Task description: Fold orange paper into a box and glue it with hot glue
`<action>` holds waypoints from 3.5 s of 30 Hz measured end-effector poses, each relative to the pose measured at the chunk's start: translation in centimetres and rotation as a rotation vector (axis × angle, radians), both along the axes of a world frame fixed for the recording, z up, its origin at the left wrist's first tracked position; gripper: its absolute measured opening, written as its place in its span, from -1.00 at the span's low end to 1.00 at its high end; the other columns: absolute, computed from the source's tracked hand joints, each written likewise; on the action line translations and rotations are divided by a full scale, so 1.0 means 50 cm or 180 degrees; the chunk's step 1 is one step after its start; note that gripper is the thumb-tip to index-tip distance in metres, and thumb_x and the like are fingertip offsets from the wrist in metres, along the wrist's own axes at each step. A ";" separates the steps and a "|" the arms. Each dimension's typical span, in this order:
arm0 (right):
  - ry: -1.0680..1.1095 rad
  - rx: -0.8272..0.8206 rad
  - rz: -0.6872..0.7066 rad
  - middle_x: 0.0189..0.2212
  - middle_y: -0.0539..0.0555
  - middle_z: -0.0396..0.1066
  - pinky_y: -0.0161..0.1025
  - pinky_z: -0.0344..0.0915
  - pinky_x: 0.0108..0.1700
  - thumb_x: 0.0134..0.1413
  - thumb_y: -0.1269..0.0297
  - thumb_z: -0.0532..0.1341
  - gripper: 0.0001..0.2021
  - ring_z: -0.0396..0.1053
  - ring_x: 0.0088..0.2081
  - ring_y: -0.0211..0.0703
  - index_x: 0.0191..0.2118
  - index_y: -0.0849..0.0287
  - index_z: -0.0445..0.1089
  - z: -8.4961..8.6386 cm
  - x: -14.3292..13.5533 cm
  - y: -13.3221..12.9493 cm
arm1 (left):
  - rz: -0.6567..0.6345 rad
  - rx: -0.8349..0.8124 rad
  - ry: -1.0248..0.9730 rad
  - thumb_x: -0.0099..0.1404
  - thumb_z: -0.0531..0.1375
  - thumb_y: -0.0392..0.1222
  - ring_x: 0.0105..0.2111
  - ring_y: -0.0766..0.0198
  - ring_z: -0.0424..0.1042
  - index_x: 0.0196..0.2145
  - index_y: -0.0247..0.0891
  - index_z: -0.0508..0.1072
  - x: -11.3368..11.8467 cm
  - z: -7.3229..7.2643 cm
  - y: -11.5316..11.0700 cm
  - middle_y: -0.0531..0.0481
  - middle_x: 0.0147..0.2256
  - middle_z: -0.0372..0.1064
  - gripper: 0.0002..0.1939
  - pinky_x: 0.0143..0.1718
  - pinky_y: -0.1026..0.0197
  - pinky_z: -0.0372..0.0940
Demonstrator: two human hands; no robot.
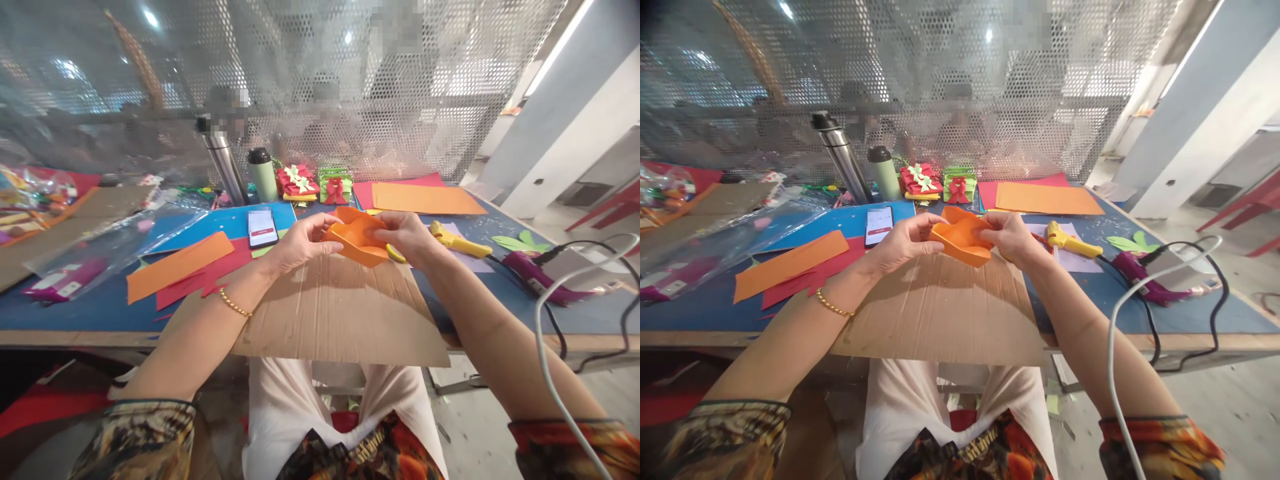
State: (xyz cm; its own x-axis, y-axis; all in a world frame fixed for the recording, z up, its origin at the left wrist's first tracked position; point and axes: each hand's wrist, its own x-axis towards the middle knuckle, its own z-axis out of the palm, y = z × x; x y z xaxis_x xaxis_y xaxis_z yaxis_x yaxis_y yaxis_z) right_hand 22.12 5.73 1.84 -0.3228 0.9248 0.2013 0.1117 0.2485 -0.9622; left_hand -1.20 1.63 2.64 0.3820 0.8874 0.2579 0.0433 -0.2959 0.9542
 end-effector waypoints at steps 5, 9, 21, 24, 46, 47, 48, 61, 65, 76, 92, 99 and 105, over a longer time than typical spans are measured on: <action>-0.0137 0.0054 0.0110 -0.53 -0.02 0.40 -0.31 0.17 -0.45 -0.25 0.15 0.41 -0.78 0.27 -0.47 -0.29 -0.51 0.17 0.46 0.001 0.002 -0.001 | 0.0196 0.0014 0.0054 0.06 0.46 -0.04 -0.35 0.33 0.44 -0.09 -0.31 0.45 0.003 -0.007 0.004 -0.04 -0.21 0.48 -0.48 -0.39 0.28 0.34; -0.0200 0.0063 0.0223 -0.51 0.00 0.45 -0.29 0.23 -0.42 -0.26 0.10 0.44 -0.74 0.32 -0.45 -0.25 -0.49 0.16 0.48 0.009 0.005 -0.005 | 0.0261 -0.0001 0.0045 0.08 0.45 -0.02 -0.37 0.32 0.45 -0.14 -0.33 0.48 0.001 -0.011 0.007 -0.04 -0.24 0.49 -0.53 -0.43 0.28 0.34; -0.0241 0.0019 0.0256 -0.49 -0.01 0.45 -0.28 0.25 -0.41 -0.22 0.11 0.45 -0.75 0.33 -0.44 -0.26 -0.47 0.15 0.50 0.008 0.009 -0.001 | 0.0448 0.0014 0.0054 0.06 0.45 -0.08 -0.40 0.37 0.40 -0.26 -0.31 0.46 0.006 -0.015 0.005 0.02 -0.34 0.46 -0.63 -0.42 0.31 0.34; -0.0109 0.0016 0.0286 -0.42 0.03 0.50 -0.26 0.34 -0.33 -0.17 0.09 0.44 -0.74 0.40 -0.38 -0.22 -0.40 0.14 0.52 0.011 0.008 -0.005 | 0.0460 0.0035 -0.0066 0.01 0.47 -0.09 -0.40 0.38 0.40 -0.23 -0.31 0.47 0.008 -0.015 0.006 0.01 -0.30 0.48 -0.58 -0.44 0.32 0.35; -0.1490 0.3190 -0.0741 -0.17 0.15 0.34 -0.04 0.36 -0.17 0.19 0.22 0.32 -0.86 0.32 -0.20 -0.05 -0.17 0.11 0.57 -0.017 0.007 0.005 | 0.0841 0.0598 -0.0697 -0.02 0.54 -0.01 -0.33 0.31 0.47 -0.21 -0.26 0.47 0.000 -0.035 0.035 0.02 -0.29 0.47 -0.49 -0.34 0.23 0.53; -0.1460 0.3164 -0.0731 -0.18 0.14 0.34 -0.05 0.36 -0.17 0.20 0.22 0.32 -0.88 0.32 -0.20 -0.06 -0.20 0.10 0.57 -0.017 0.007 0.004 | 0.0856 0.0624 -0.0702 -0.02 0.54 0.00 -0.32 0.30 0.48 -0.20 -0.26 0.47 0.000 -0.035 0.035 0.03 -0.29 0.47 -0.49 -0.32 0.22 0.53; -0.1425 0.3137 -0.0710 -0.18 0.14 0.34 -0.05 0.36 -0.17 0.20 0.22 0.32 -0.89 0.33 -0.20 -0.06 -0.22 0.10 0.57 -0.016 0.007 0.004 | 0.0878 0.0656 -0.0704 -0.01 0.53 0.01 -0.30 0.30 0.48 -0.20 -0.26 0.47 -0.001 -0.034 0.034 0.02 -0.28 0.47 -0.49 -0.30 0.21 0.54; -0.1270 0.2617 -0.0549 -0.31 0.10 0.40 -0.12 0.34 -0.20 0.19 0.24 0.29 -0.85 0.37 -0.29 -0.12 -0.39 0.13 0.50 -0.009 0.002 0.001 | 0.0884 0.0714 -0.0698 0.02 0.52 0.03 -0.31 0.30 0.49 -0.21 -0.28 0.46 0.006 -0.027 0.024 0.03 -0.31 0.47 -0.50 -0.26 0.19 0.56; -0.1189 0.2450 -0.0620 -0.35 0.05 0.39 -0.13 0.33 -0.20 0.17 0.21 0.28 -0.89 0.38 -0.33 -0.14 -0.27 0.12 0.48 -0.007 -0.002 -0.005 | 0.0889 0.0537 -0.0888 0.02 0.52 -0.01 -0.28 0.28 0.50 -0.25 -0.28 0.46 0.006 -0.031 0.026 0.00 -0.28 0.50 -0.54 -0.29 0.20 0.56; -0.0092 0.0803 -0.0101 -0.28 0.12 0.50 -0.14 0.38 -0.23 -0.02 -0.21 0.36 -0.48 0.45 -0.25 -0.06 -0.18 0.18 0.47 -0.009 -0.019 -0.005 | 0.0784 0.0294 -0.0983 0.03 0.50 -0.05 -0.32 0.28 0.49 -0.23 -0.28 0.43 0.006 -0.027 0.022 -0.03 -0.28 0.50 -0.55 -0.36 0.21 0.54; 0.0132 0.0394 0.0087 -0.44 0.06 0.52 -0.23 0.36 -0.36 -0.17 -0.13 0.46 -0.57 0.43 -0.35 -0.12 -0.38 0.16 0.53 -0.008 -0.022 -0.014 | 0.0689 -0.0340 -0.0828 -0.04 0.50 -0.07 -0.40 0.34 0.44 -0.36 -0.28 0.53 -0.003 -0.034 0.029 0.02 -0.36 0.50 -0.64 -0.38 0.27 0.33; 0.0348 0.0134 0.0193 -0.45 0.02 0.51 -0.27 0.34 -0.33 -0.29 0.01 0.52 -0.63 0.43 -0.36 -0.17 -0.44 0.16 0.49 0.003 -0.026 -0.021 | 0.0788 -0.0185 -0.0643 -0.01 0.50 0.00 -0.40 0.32 0.43 -0.39 -0.27 0.51 -0.002 -0.033 0.025 0.05 -0.44 0.44 -0.64 -0.37 0.26 0.33; 0.0107 0.0210 0.0137 -0.47 0.04 0.48 -0.26 0.30 -0.40 -0.22 -0.07 0.47 -0.61 0.40 -0.38 -0.15 -0.45 0.17 0.48 0.002 -0.025 -0.022 | 0.0729 -0.0406 -0.0891 -0.12 0.55 -0.03 -0.41 0.34 0.41 -0.34 -0.25 0.50 0.002 -0.028 0.022 0.05 -0.38 0.46 -0.55 -0.45 0.29 0.30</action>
State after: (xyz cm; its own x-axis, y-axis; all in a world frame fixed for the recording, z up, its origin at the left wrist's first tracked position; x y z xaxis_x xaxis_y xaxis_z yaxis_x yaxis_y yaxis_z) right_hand 20.89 4.64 1.95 -0.3540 0.8946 0.2728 0.0675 0.3154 -0.9466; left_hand -1.11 2.74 1.25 0.1005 0.9733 0.2062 -0.1729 -0.1870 0.9670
